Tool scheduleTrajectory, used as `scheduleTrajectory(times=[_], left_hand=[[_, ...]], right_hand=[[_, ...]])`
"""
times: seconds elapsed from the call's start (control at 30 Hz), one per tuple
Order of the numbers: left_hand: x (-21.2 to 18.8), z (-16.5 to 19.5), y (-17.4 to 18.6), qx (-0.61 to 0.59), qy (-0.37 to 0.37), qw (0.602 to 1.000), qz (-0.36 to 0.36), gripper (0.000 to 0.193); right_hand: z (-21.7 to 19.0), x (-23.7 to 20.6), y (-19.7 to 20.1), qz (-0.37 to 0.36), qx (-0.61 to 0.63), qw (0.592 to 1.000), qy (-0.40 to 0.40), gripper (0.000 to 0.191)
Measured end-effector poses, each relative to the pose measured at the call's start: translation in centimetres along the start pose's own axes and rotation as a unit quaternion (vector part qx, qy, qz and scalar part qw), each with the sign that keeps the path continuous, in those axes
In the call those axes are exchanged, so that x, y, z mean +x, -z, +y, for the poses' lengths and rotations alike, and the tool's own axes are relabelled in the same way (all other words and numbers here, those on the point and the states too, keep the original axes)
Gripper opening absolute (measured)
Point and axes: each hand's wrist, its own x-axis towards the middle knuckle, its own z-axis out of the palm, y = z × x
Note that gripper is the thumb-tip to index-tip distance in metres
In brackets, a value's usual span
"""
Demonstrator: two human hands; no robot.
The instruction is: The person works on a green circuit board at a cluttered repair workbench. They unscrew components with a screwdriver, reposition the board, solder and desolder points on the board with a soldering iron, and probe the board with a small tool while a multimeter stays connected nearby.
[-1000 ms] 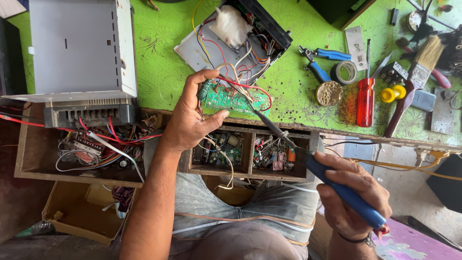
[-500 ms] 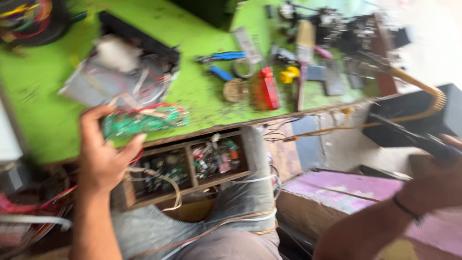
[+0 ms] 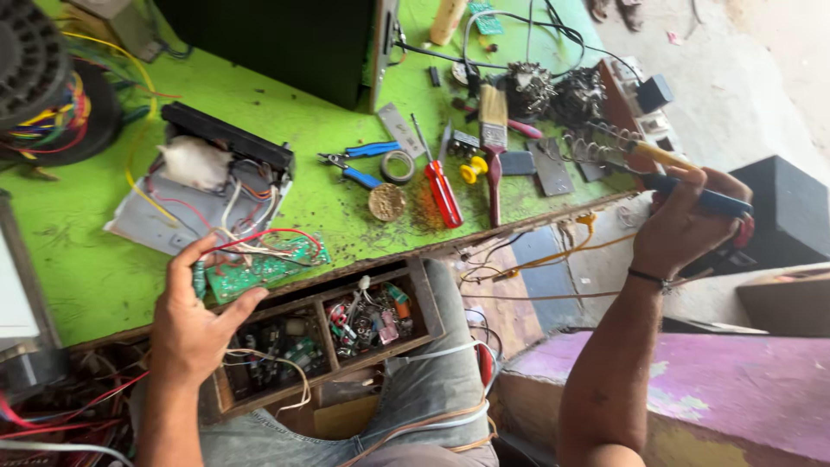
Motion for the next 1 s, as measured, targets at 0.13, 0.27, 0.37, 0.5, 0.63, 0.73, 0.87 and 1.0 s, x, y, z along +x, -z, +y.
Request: scheduleTrajectory(times=[0.13, 0.27, 0.37, 0.5, 0.63, 0.73, 0.87, 1.0], left_hand=[[-0.1, 0.0, -0.4, 0.091, -0.018, 0.994, 0.050, 0.079], [0.1, 0.2, -1.5, 0.126, -0.078, 0.981, 0.123, 0.082], [0.9, 0.1, -1.8, 0.134, -0.078, 0.977, 0.148, 0.085], [2.6, -0.8, -0.2, 0.152, 0.008, 0.988, 0.027, 0.085], [3.8, -1.4, 1.4, 0.133, -0.073, 0.988, -0.035, 0.086], [3.6, -1.5, 1.5, 0.120, -0.097, 0.988, -0.024, 0.085], [3.2, -1.5, 1.3, 0.125, -0.086, 0.988, -0.011, 0.083], [3.0, -1.8, 1.1, 0.143, -0.076, 0.987, 0.005, 0.085]], right_hand=[[0.0, -0.7, -1.5, -0.054, 0.080, 0.988, -0.124, 0.033], [-1.8, -2.5, -2.6, -0.181, 0.101, 0.928, -0.311, 0.039], [-4.1, -7.1, -3.2, -0.250, 0.018, 0.949, -0.189, 0.032], [-7.7, -16.8, -4.7, -0.382, -0.066, 0.920, -0.059, 0.006], [-10.7, -23.7, -6.4, -0.506, -0.056, 0.857, -0.087, 0.008], [-12.0, -25.4, -7.3, -0.529, -0.033, 0.846, -0.062, 0.014], [-12.4, -25.5, -8.4, -0.538, -0.043, 0.838, -0.079, 0.016], [-12.1, -25.1, -9.6, -0.595, -0.091, 0.790, -0.115, 0.017]])
